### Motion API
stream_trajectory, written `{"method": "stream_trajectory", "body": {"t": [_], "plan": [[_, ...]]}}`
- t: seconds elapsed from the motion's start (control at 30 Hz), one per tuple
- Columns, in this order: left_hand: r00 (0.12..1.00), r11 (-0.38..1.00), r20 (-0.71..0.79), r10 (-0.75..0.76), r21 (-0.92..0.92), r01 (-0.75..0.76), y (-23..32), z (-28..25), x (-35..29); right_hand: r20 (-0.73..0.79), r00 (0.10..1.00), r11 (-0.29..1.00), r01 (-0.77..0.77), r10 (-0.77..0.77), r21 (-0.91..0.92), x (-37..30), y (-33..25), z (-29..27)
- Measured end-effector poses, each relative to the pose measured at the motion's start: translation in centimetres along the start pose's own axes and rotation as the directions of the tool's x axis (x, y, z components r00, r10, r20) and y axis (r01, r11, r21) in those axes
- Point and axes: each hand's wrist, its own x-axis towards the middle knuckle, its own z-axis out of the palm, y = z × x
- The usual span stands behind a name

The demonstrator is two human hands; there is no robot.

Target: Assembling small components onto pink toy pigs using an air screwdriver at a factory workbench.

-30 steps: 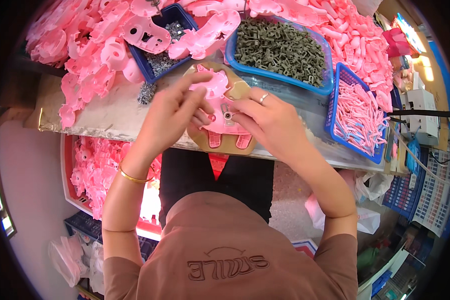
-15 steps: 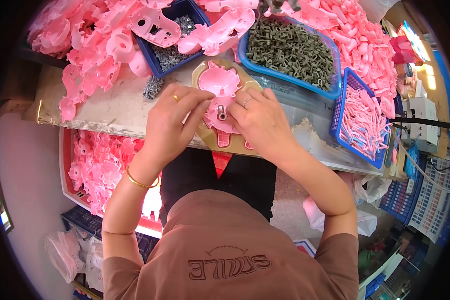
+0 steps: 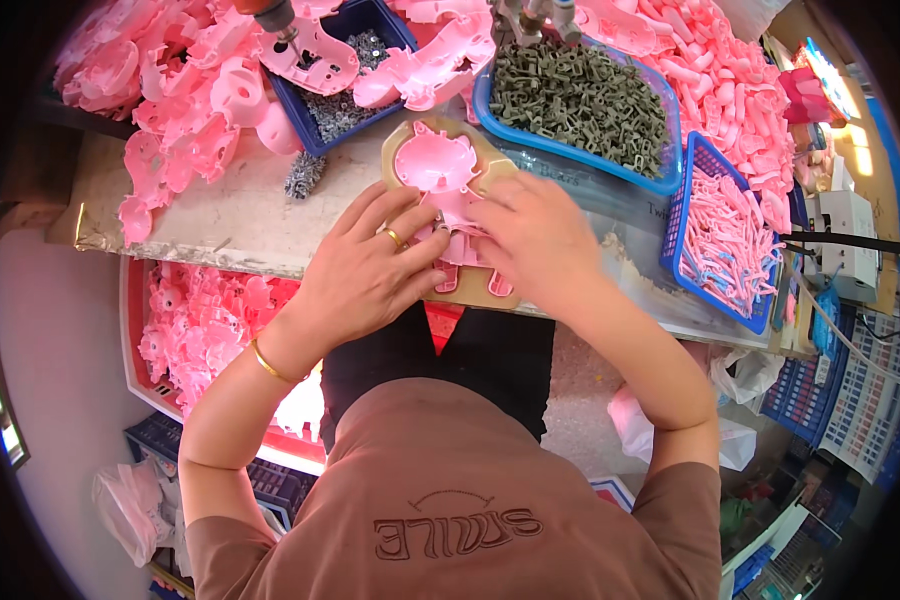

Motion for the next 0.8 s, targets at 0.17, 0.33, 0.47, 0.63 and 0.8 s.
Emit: {"method": "stream_trajectory", "body": {"t": [0.17, 0.33, 0.47, 0.63, 0.8], "plan": [[0.999, 0.998, 0.000, -0.048, -0.042, 0.048, 0.3, 0.1, -0.1, 0.063, 0.977, 0.976, -0.208, 0.204, 0.060, -1.6, 0.7, -1.4], [0.998, 0.997, 0.005, -0.056, -0.047, 0.056, 0.5, 0.2, 0.0, -0.055, 0.984, 0.985, -0.168, 0.170, 0.043, -1.7, 0.7, -0.9], [0.998, 0.997, 0.004, -0.064, -0.053, 0.064, 0.6, 0.3, 0.0, -0.048, 0.974, 0.974, -0.218, 0.221, 0.057, -1.9, 1.0, -0.8], [0.997, 0.996, 0.013, -0.073, -0.059, 0.073, 0.6, 0.3, 0.1, 0.012, 0.969, 0.966, -0.245, 0.245, 0.082, -2.0, 1.1, -1.2], [0.997, 0.996, 0.002, -0.075, -0.049, 0.075, 0.5, 0.1, 0.1, 0.077, 0.954, 0.943, -0.299, 0.290, 0.146, -1.8, 1.4, -1.5]]}}
